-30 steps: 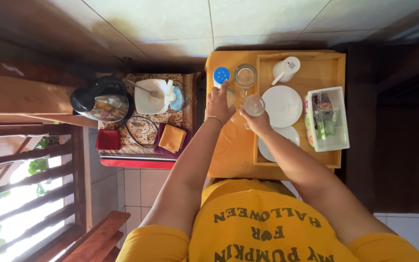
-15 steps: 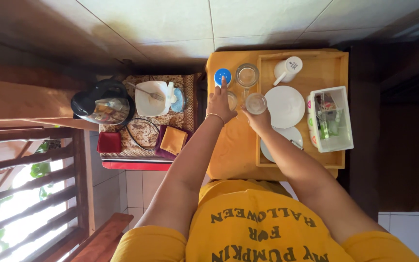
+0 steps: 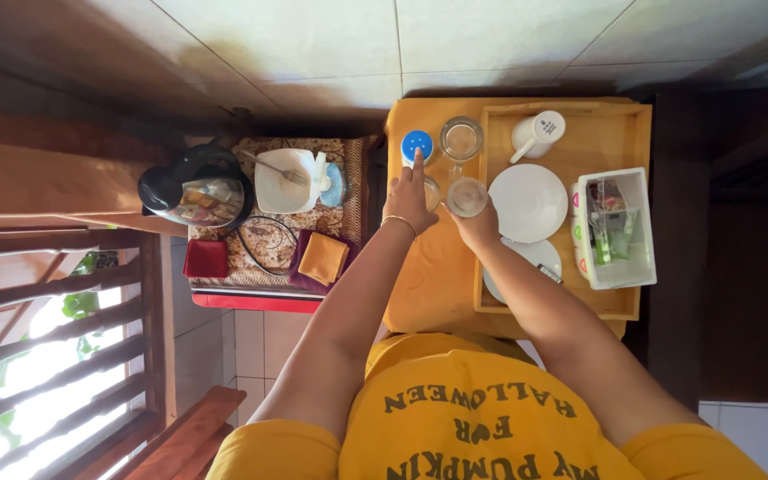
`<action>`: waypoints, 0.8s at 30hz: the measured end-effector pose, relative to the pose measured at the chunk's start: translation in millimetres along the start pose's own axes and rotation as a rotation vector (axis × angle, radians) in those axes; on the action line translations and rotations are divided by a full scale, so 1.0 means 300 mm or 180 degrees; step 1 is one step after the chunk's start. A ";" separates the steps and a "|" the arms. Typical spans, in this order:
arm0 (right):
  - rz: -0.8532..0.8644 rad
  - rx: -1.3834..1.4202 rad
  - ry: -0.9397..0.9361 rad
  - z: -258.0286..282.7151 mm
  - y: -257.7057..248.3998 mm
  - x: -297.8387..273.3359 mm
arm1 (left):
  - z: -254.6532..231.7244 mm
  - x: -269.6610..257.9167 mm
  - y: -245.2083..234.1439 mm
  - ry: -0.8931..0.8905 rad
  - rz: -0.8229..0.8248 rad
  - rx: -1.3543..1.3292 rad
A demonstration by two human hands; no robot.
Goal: Sorting and wiping items on a tea/coffee service tray and organizational container.
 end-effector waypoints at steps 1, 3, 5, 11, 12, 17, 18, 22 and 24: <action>0.0009 0.0001 -0.0001 0.006 -0.003 -0.004 | 0.000 -0.005 -0.002 -0.0008 0.0000 -0.0002; 0.0102 -0.0120 0.0031 0.013 -0.011 -0.012 | -0.004 -0.014 -0.006 -0.0024 -0.0120 -0.0073; 0.0237 -0.0293 0.0296 0.023 -0.020 -0.009 | -0.009 -0.020 -0.013 -0.0049 -0.0094 -0.0054; 0.0313 -0.0249 0.0573 0.044 -0.052 -0.010 | -0.002 -0.033 0.002 -0.0065 -0.0241 -0.0172; 0.0435 -0.0275 0.0615 0.036 -0.055 -0.007 | -0.006 -0.034 0.001 -0.0079 -0.0270 -0.0195; 0.0459 -0.0180 0.0509 0.052 -0.071 0.008 | -0.018 -0.048 -0.004 -0.0105 -0.0413 -0.0295; 0.0402 -0.0026 0.0385 0.056 -0.078 0.005 | -0.019 -0.050 0.003 -0.0110 -0.0435 -0.0329; 0.0528 -0.0338 0.0605 0.055 -0.098 0.011 | -0.014 -0.051 0.020 -0.0191 -0.0456 -0.0368; 0.0618 0.0743 0.0745 0.057 -0.119 0.011 | 0.002 -0.037 0.057 -0.0209 -0.0558 -0.0459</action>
Point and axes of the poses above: each hand's wrist, its own x-axis towards the middle knuckle, its own y-axis out of the palm, z = x × y, the point moved 3 cm from there along x, towards the middle knuckle, and after that the axes turned 10 degrees about -z, right-handed, at the moved point
